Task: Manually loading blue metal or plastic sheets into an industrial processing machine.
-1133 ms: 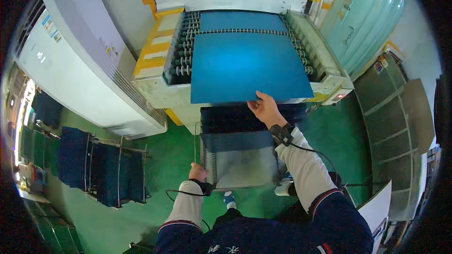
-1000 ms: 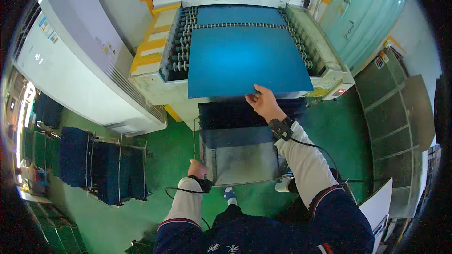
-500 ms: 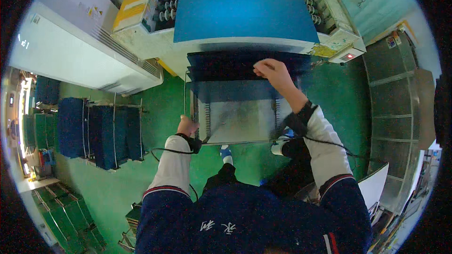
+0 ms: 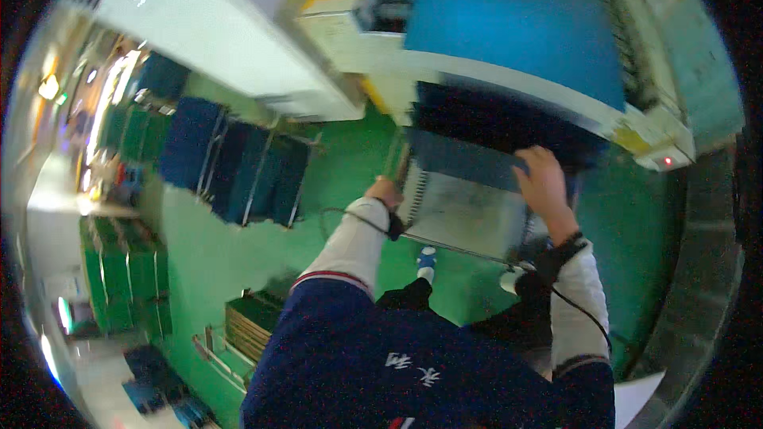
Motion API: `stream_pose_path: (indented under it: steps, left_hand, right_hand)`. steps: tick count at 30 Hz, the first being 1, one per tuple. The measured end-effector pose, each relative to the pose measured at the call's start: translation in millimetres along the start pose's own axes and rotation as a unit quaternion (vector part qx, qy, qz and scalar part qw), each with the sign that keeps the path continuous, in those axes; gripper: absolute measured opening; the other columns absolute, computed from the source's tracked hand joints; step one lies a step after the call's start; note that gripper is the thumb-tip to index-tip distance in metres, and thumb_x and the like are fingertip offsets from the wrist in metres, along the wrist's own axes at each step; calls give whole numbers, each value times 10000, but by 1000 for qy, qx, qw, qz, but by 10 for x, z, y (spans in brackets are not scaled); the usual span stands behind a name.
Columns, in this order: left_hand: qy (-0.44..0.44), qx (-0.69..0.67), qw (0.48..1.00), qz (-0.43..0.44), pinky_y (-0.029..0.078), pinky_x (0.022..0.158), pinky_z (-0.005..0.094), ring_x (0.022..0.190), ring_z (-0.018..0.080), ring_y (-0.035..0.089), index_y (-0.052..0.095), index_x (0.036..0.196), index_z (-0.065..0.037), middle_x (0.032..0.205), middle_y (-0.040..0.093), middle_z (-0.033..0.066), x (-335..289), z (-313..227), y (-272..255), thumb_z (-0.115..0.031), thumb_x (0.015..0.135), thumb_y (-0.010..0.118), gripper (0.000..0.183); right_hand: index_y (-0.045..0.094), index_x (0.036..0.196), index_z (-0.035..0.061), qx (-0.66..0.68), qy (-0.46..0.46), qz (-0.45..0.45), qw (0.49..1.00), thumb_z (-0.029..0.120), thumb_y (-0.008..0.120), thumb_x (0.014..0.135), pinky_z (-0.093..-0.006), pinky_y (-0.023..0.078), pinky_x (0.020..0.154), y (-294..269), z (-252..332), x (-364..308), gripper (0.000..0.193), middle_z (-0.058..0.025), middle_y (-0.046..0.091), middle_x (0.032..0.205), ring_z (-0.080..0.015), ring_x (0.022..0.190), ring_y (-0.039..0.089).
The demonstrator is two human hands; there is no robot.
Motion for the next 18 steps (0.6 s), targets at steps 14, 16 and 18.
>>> stream_pose_path:
  steps: [14,16,18]
  left_hand:
    - [-74,-27,997,-25,514,839,466,1077,351,590,485,1242,8,1239,504,155,-171,-167,-24,-271,783,614,553]
    - [-126,-38,990,-54,509,852,452,1063,360,595,499,1205,18,1195,533,162,144,-115,234,-259,784,619,518]
    - [64,200,978,13,508,858,426,1051,371,600,457,1195,27,1162,572,176,479,42,386,-249,781,628,526]
  right_hand:
    - [565,999,55,-53,13,84,995,141,657,756,-433,447,815,43,23,41,273,-142,583,972,-338,936,539]
    - [560,994,49,-42,40,100,993,161,655,766,-445,455,804,100,15,31,271,-149,598,950,-350,915,558]
    - [555,996,40,-42,70,122,989,181,652,777,-457,463,789,156,-21,16,278,-159,609,934,-362,893,574]
Point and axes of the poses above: each hand's wrist, its own x-axis towards the middle knuckle, its own y-axis out of the palm, z = x × y, the point moved 1 cm from there along x, towards the middle knuckle
